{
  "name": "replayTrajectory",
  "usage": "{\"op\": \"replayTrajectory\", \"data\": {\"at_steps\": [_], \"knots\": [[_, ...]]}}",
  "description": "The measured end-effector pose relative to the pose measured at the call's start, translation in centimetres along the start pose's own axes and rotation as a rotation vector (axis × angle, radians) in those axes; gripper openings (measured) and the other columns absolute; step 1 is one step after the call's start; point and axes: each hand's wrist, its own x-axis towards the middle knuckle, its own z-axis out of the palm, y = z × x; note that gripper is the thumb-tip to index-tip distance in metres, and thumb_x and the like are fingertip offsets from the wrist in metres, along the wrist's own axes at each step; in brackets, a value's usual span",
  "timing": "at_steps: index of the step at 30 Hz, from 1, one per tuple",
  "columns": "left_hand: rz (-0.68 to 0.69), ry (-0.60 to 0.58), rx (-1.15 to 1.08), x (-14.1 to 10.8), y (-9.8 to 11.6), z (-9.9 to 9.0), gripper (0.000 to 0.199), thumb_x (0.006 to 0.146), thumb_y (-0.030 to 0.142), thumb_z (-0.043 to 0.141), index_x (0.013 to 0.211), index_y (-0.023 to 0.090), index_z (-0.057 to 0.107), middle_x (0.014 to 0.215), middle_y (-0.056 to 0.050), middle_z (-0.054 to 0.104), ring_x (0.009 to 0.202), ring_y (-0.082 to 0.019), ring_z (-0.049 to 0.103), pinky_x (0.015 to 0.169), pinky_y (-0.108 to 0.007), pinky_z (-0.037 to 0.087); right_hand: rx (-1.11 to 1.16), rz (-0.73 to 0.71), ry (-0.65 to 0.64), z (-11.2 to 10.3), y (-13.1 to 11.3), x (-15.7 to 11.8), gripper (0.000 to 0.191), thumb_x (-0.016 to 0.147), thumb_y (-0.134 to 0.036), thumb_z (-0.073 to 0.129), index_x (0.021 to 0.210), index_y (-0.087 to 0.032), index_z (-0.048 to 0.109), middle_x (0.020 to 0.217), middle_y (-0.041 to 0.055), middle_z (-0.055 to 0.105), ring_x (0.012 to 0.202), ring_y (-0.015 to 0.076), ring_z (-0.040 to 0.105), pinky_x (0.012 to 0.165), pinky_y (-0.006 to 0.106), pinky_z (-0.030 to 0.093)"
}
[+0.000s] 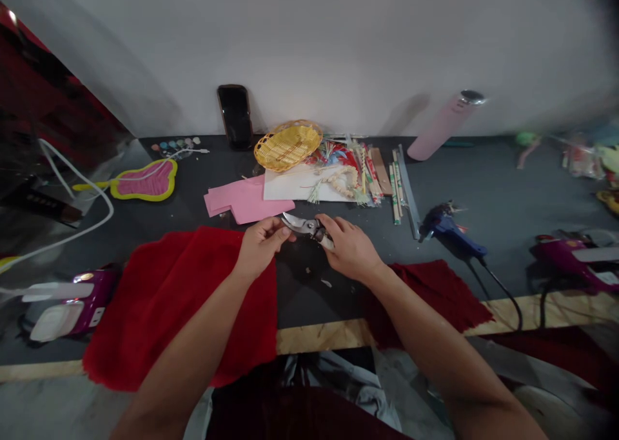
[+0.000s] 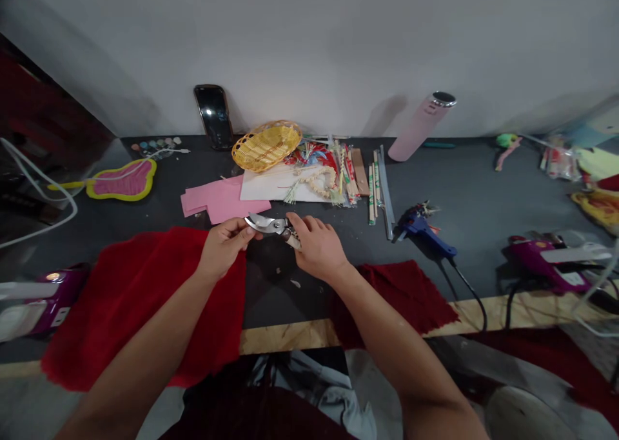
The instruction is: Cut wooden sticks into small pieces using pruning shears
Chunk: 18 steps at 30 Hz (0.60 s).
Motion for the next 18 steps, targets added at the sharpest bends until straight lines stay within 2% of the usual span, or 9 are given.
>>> {"op": "replayTrajectory", "data": {"at_steps": [4,11,18], "knots": [[0.022,-0.014,0.049,-0.18,0.15,-0.23,0.027,0.081,0.038,0.061,0.071,0.014,0.068,0.065,-0.003,0.067,0.047,-0.007,0.041,0.046,-0.020,0.028,-0.023,-0.023,0.041,-0.05,0.20,-0.05,0.065,0.081,-0.026,0.050,0.142,-0.019,0.028,0.120,0.0130,0.054,0.105,0.0285,0.049,0.085,0.039,0.039],[-0.085,-0.113,-0.146,-0.24,0.39,-0.45,0.030,0.076,0.042,0.065,0.067,0.014,0.065,0.055,-0.004,0.065,0.040,-0.006,0.034,0.041,-0.021,0.021,0.041,-0.072,0.041,0.08,0.18,-0.13,0.066,0.081,-0.025,0.050,0.143,-0.017,0.027,0.122,0.0144,0.052,0.107,0.0290,0.047,0.088,0.041,0.039],[-0.088,-0.094,-0.189,-0.18,0.32,-0.38,0.029,0.076,0.042,0.067,0.067,0.014,0.064,0.052,-0.001,0.063,0.039,-0.004,0.034,0.042,-0.020,0.022,0.103,-0.061,0.005,0.12,-0.18,-0.11,0.059,0.080,-0.022,0.048,0.137,-0.016,0.034,0.114,0.0139,0.054,0.102,0.0259,0.052,0.087,0.037,0.041]]}}
